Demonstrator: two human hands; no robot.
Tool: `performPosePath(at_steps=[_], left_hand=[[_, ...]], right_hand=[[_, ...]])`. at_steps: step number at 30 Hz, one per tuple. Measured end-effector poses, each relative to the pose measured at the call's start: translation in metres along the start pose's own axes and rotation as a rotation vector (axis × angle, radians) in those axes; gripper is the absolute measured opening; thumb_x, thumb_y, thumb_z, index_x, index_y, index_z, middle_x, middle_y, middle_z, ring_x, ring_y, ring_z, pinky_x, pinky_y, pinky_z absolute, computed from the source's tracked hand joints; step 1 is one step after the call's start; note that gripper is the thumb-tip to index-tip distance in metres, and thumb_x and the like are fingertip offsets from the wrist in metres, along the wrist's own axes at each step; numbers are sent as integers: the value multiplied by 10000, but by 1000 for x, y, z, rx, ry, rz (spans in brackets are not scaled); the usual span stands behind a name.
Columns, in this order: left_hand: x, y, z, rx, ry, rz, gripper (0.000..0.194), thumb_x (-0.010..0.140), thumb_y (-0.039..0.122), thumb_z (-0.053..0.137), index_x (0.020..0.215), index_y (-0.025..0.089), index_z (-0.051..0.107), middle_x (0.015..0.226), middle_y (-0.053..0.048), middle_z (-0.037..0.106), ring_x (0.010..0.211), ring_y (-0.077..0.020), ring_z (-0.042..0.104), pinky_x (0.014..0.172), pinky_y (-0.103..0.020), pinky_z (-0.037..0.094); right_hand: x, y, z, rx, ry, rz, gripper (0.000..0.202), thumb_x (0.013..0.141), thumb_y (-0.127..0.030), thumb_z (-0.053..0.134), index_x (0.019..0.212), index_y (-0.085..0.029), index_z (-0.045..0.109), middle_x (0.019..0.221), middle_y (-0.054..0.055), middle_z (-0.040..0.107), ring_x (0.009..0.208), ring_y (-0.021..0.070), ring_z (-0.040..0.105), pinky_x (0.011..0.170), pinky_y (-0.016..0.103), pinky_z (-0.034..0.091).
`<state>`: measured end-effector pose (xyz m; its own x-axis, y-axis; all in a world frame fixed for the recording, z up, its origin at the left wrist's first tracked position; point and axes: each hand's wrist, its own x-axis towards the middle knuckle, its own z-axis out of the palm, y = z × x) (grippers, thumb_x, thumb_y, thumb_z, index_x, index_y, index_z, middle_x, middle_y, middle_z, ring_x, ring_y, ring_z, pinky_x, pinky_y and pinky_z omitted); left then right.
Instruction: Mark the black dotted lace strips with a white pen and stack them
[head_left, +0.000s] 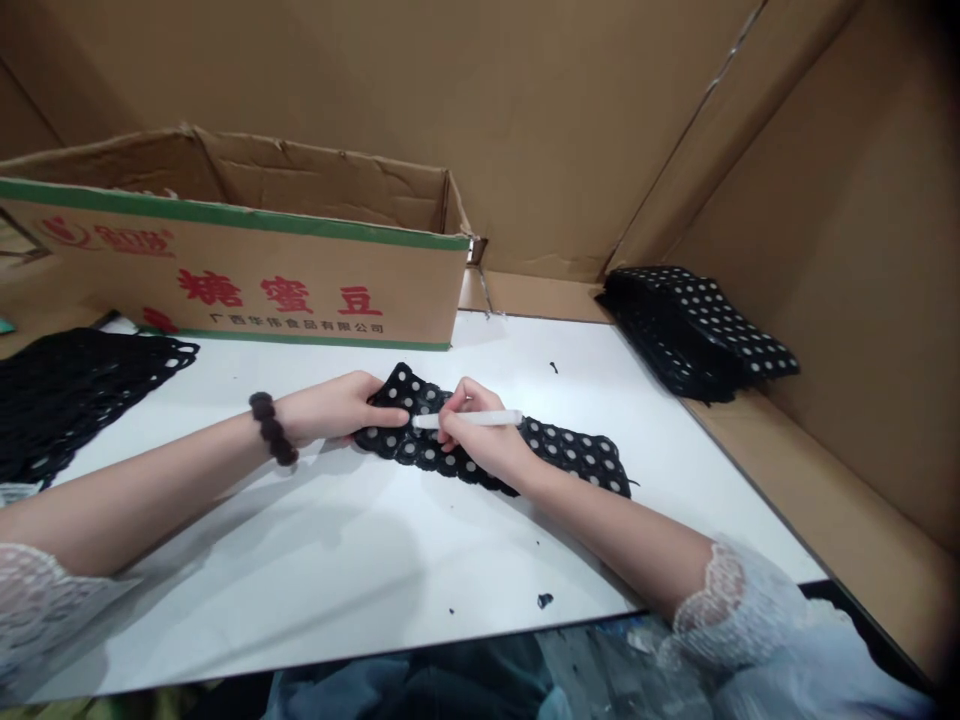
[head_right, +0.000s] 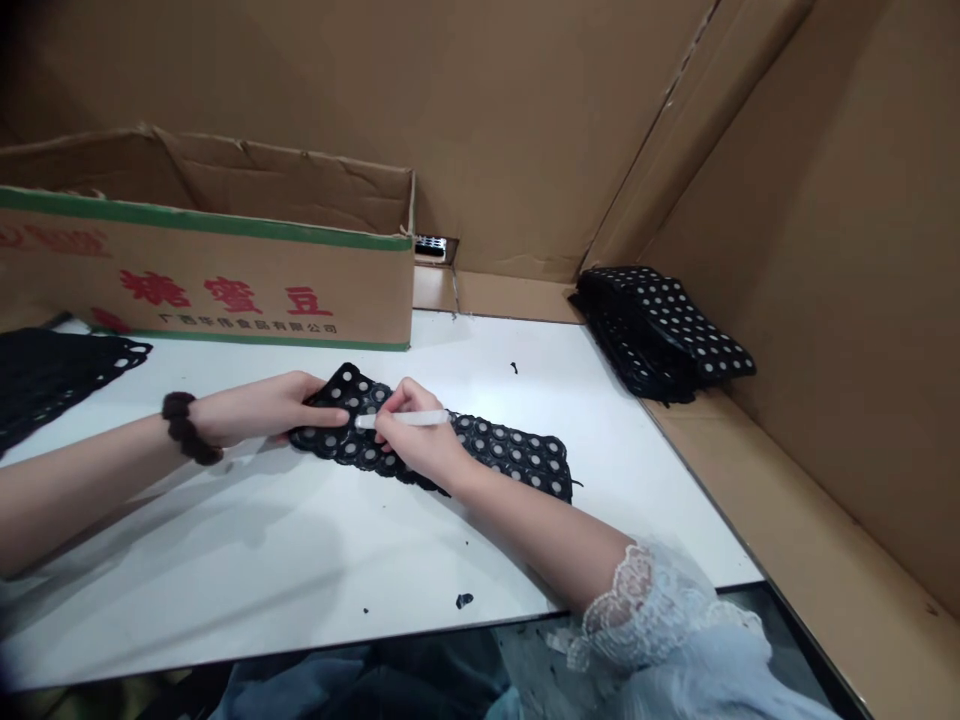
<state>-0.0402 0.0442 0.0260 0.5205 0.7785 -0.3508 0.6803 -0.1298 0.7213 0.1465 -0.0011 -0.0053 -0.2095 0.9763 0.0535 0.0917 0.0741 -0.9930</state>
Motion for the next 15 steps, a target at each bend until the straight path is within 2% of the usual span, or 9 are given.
performPosePath(at_steps=[2, 8, 12, 15], left_hand=[[-1, 0, -2, 23, -34, -47, 297, 693, 451, 522, 634, 163, 479, 503, 17, 477, 403, -108, 417, 354, -199, 290], [-3, 4, 1, -35, -6, -102, 229, 697, 393, 508, 678, 166, 489, 526, -1, 524, 413, -128, 470, 348, -204, 331], [-5, 6, 6, 46, 53, -107, 218, 721, 388, 463, 696, 173, 486, 498, 4, 524, 413, -142, 482, 358, -213, 327], [-8, 9, 14, 128, 143, -30, 198, 746, 355, 415, 688, 180, 490, 544, -4, 558, 484, -156, 518, 433, -224, 356]], right_hand=[[0, 0, 0, -27, -10, -7, 92, 703, -206, 472, 682, -197, 383, 559, -36, 534, 519, 90, 521, 494, 218, 452], [-1, -1, -1, -57, -19, 4, 102, 718, -216, 466, 683, -196, 372, 570, -28, 550, 515, 91, 520, 485, 211, 428], [-1, 0, 0, -76, -46, -4, 97, 731, -240, 455, 701, -196, 375, 600, -21, 569, 525, 89, 509, 484, 203, 399], [-3, 0, 1, -147, -44, -37, 88, 747, -263, 434, 720, -198, 381, 622, -25, 562, 532, 88, 489, 478, 199, 365]])
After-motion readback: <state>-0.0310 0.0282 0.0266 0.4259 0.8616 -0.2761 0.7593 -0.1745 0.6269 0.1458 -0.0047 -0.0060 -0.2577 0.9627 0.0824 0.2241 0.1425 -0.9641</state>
